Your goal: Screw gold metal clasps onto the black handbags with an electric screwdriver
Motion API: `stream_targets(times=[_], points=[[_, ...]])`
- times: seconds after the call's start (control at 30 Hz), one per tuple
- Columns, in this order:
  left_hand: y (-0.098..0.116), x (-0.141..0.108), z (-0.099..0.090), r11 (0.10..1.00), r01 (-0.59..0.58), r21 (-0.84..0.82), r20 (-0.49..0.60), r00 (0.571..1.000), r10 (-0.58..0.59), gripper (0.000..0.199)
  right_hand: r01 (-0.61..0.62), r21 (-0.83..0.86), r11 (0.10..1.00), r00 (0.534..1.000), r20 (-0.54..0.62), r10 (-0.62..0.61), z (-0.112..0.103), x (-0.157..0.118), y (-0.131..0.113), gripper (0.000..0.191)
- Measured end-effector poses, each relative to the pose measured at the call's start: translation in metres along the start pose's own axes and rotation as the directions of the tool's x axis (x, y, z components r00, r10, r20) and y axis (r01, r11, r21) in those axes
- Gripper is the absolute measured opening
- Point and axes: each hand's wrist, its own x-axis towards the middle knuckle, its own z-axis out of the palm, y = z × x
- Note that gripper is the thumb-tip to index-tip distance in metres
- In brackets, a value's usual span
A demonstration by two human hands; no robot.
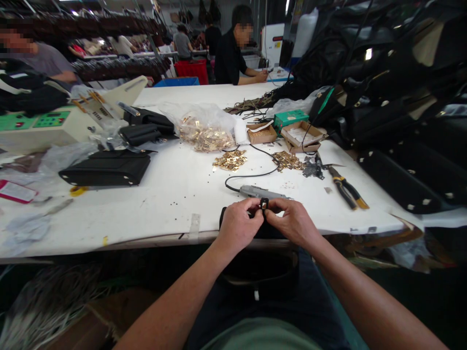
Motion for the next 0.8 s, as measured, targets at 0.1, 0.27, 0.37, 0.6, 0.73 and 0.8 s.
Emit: stream_targets(times=[0.1,0.27,0.37,0.6,0.73,0.8], points=[[-0.002,0.0,0.004,1.0,0.006,-0.002,-0.019,1.0,-0.006,0.029,0.013,-0.036,0.999,1.0,-0.012,-0.013,0.002,0.0,0.0,0.016],[-0.007,0.0,0.005,0.999,0.032,-0.041,-0.008,0.999,-0.033,0.027,0.009,-0.056,0.998,1.0,-0.003,-0.009,0.001,0.0,0.0,0.015],[-0.009,0.001,0.003,0.995,0.042,-0.09,0.021,0.999,-0.041,0.026,-0.016,-0.018,1.0,0.999,0.038,0.017,-0.002,0.001,0.001,0.015],[-0.009,0.002,0.001,0.994,0.063,-0.09,0.063,0.996,-0.057,0.019,-0.079,0.044,0.996,0.995,0.068,0.076,-0.006,0.003,0.008,0.026],[-0.008,0.004,0.002,0.989,0.1,-0.108,0.09,0.992,-0.09,0.019,-0.129,0.143,0.981,0.988,0.1,0.115,-0.008,0.005,0.013,0.05],[-0.01,0.006,0.003,0.982,0.132,-0.137,0.093,0.988,-0.12,0.024,-0.121,0.189,0.974,0.987,0.126,0.099,-0.01,0.005,0.015,0.048]])
